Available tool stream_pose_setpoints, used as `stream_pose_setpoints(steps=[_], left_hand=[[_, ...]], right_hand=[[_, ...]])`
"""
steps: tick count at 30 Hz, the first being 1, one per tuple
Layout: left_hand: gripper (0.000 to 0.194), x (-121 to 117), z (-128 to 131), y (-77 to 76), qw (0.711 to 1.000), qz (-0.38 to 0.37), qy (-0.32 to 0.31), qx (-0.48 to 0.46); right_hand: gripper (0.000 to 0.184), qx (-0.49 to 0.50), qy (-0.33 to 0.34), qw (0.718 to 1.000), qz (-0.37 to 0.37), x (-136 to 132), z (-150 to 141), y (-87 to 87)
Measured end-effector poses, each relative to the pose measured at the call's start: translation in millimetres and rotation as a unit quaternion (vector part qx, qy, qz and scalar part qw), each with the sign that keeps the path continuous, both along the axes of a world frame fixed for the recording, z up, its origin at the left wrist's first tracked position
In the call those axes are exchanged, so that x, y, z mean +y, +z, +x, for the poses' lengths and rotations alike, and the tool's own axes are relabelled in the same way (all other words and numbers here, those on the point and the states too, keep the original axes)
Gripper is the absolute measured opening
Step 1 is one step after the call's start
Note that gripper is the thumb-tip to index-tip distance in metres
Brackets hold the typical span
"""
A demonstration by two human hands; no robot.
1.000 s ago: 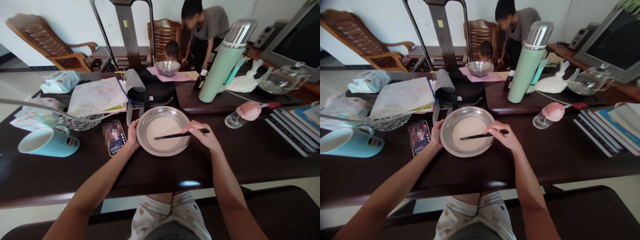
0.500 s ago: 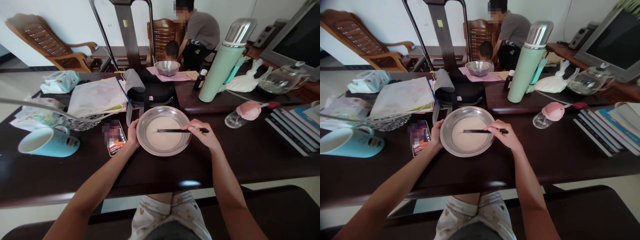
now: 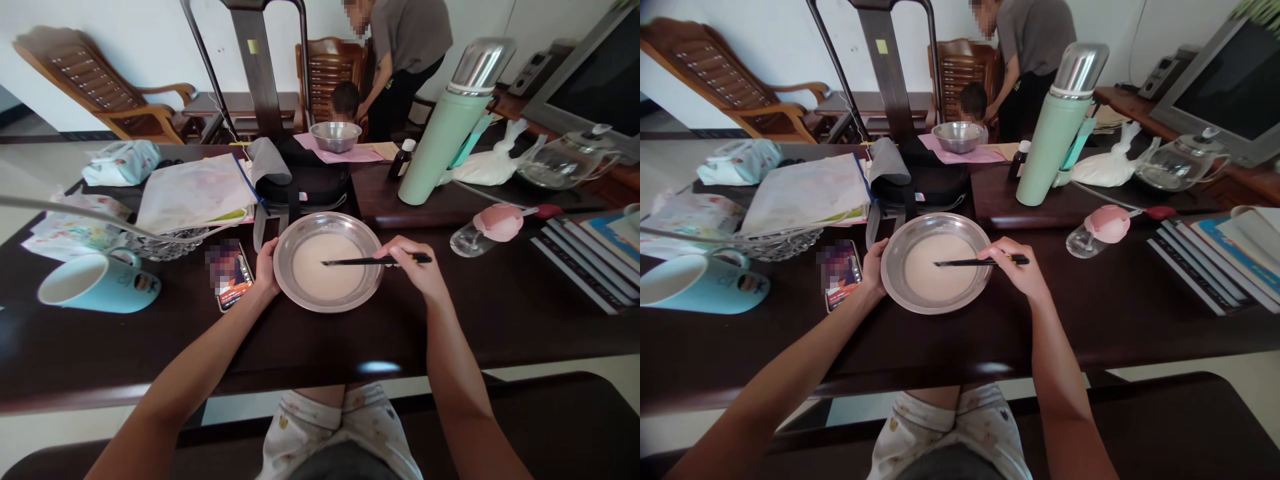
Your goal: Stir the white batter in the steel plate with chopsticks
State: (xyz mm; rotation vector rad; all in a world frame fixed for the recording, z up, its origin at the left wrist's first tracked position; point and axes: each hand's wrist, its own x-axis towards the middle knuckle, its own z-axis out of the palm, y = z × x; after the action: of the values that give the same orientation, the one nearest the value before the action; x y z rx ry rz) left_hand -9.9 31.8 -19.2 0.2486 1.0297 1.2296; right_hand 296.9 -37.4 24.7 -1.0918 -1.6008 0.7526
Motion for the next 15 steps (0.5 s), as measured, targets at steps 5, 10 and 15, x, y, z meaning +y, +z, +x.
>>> stream_pose_setpoints(steps=[5, 10, 15], left_hand=[[0.015, 0.5, -1.6, -1.9, 1.000, 0.011, -0.009, -0.011], [0.013, 1.0, -0.9, -2.0, 1.000, 0.010, -0.003, -0.010], [0.014, -0.3, 0.7, 0.4, 1.000, 0.006, -0.004, -0.013]], right_hand=[[0.048, 0.012, 0.049, 0.998, -0.028, -1.2, -2.7, 0.2], [0.044, -0.020, 0.016, 1.000, 0.008, 0.3, -3.2, -0.8], [0.049, 0.037, 0.025, 0.999, -0.030, -2.1, -0.6, 0.3]])
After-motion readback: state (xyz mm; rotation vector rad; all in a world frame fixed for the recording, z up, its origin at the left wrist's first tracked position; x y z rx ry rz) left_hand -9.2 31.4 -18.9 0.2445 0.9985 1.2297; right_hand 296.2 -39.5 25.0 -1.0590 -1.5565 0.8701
